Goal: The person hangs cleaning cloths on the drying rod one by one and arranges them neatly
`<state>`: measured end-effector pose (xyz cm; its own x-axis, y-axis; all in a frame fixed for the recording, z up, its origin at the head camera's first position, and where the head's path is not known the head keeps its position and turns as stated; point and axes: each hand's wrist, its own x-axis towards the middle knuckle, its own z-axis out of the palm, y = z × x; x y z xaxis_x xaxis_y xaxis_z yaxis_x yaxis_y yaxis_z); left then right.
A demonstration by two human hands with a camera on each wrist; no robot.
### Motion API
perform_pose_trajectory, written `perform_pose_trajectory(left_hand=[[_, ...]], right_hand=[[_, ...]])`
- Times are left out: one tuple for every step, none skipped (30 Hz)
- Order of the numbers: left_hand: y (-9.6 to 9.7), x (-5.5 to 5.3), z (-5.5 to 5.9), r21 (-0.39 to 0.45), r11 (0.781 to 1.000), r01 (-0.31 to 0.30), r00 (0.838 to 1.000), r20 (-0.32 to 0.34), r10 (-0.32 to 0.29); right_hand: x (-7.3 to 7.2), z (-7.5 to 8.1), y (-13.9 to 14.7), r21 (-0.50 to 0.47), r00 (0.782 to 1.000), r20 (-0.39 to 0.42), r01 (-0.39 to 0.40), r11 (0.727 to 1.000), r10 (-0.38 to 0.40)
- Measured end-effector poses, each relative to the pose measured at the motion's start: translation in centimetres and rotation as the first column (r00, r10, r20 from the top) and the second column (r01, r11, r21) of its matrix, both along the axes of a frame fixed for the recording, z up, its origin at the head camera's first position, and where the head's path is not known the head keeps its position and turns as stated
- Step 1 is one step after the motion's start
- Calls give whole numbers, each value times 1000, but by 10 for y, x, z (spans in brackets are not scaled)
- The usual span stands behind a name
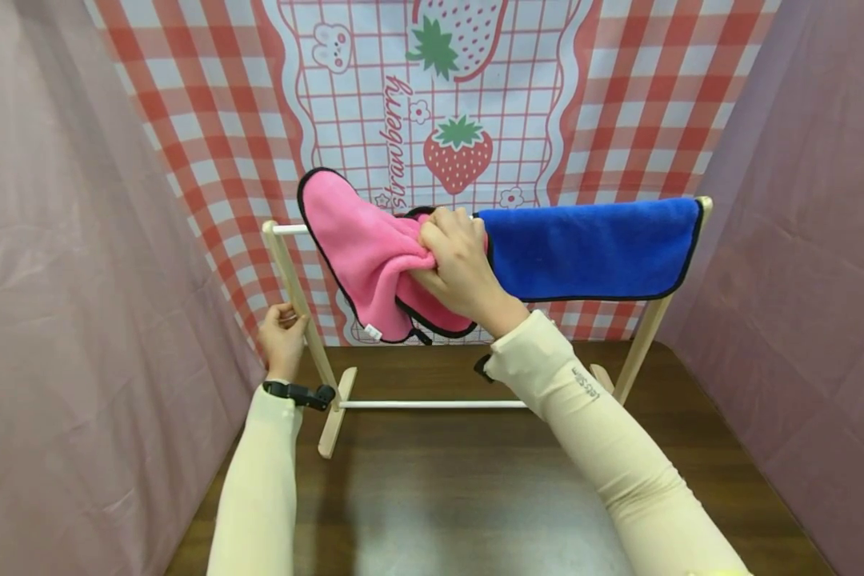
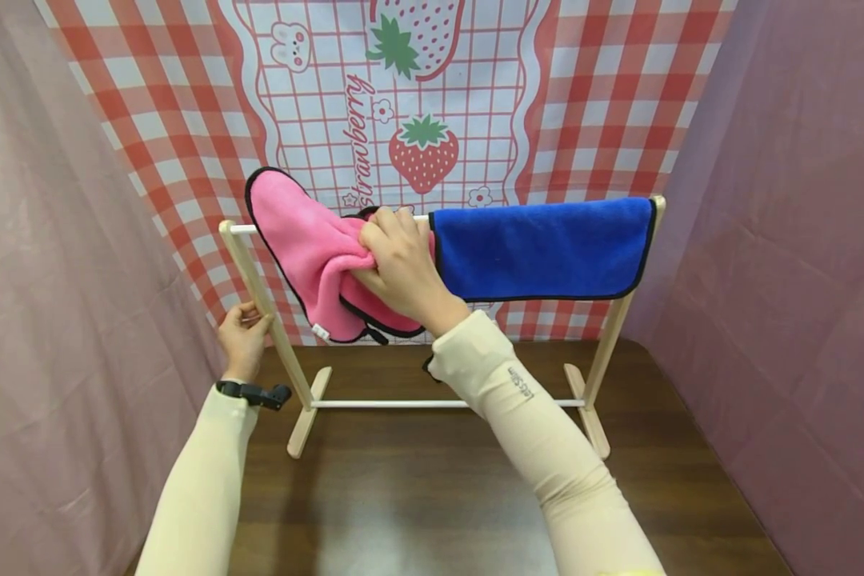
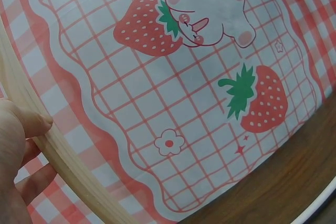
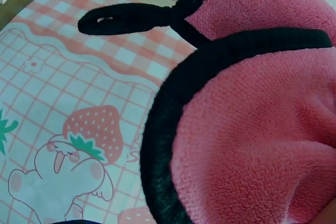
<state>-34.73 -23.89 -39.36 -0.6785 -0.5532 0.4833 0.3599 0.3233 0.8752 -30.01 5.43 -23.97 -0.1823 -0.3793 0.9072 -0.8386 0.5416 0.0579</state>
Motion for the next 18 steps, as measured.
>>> perform_pose_trajectory(left_hand=[[0,0,0,-3,1000,-3,1000,2,3],[1,1,1,-5,1000,-5,1000,2,5],[1,1,1,-5,1000,-6,1000,3,6],[1,2,1,-6,1000,-5,1000,3,5],[1,2,1,-6,1000,-7,1000,4,7],[2,3,1,-6,1000,-8,1000,5,8],[2,3,1,-5,1000,-8,1000,6,8],[2,3,1,-2,1000,-5,1000,7,5],[1,3,1,1,1000,-2,1000,8,2],[1,3,1,0,1000,-1,1000,9,1],[1,3,0,-1,1000,-1,1000,11,1],[1,3,0,-1,1000,1,1000,13,0],[1,3,0,0,1000,2,1000,14,-2],[1,2,0,-2,1000,3,1000,15,-3],[1,2,0,-3,1000,2,1000,18,-2],[1,2,1,-6,1000,1,1000,20,-1],[1,3,1,-7,1000,1,1000,21,0],[1,2,1,-7,1000,1,1000,22,0]], right_hand=[[-1,2,-1,-2,1000,3,2,1000,-2],[-2,3,-1,-4,1000,8,4,1000,-4],[-3,5,-2,-7,1000,15,8,1000,-8],[-3,7,-2,-8,1000,23,11,1000,-11],[-4,8,-3,-7,999,30,16,1000,-16],[-6,10,-3,-7,999,35,21,1000,-21],[-7,11,-4,-6,999,43,28,1000,-28],[-8,13,-4,-6,998,49,34,999,-34],[-9,15,-5,-5,998,54,39,999,-39],[-10,17,-5,-3,997,57,45,999,-44],[-11,19,-6,-2,997,61,50,999,-50],[-12,22,-6,-2,996,68,57,998,-57],[-12,25,-7,-1,995,77,67,998,-67],[-13,28,-7,-1,994,84,75,997,-75],[-14,30,-8,0,992,92,84,996,-84],[-15,33,-9,0,991,102,93,996,-92],[-15,36,-9,1,989,111,101,995,-100],[-16,39,-10,2,987,120,109,994,-109]])
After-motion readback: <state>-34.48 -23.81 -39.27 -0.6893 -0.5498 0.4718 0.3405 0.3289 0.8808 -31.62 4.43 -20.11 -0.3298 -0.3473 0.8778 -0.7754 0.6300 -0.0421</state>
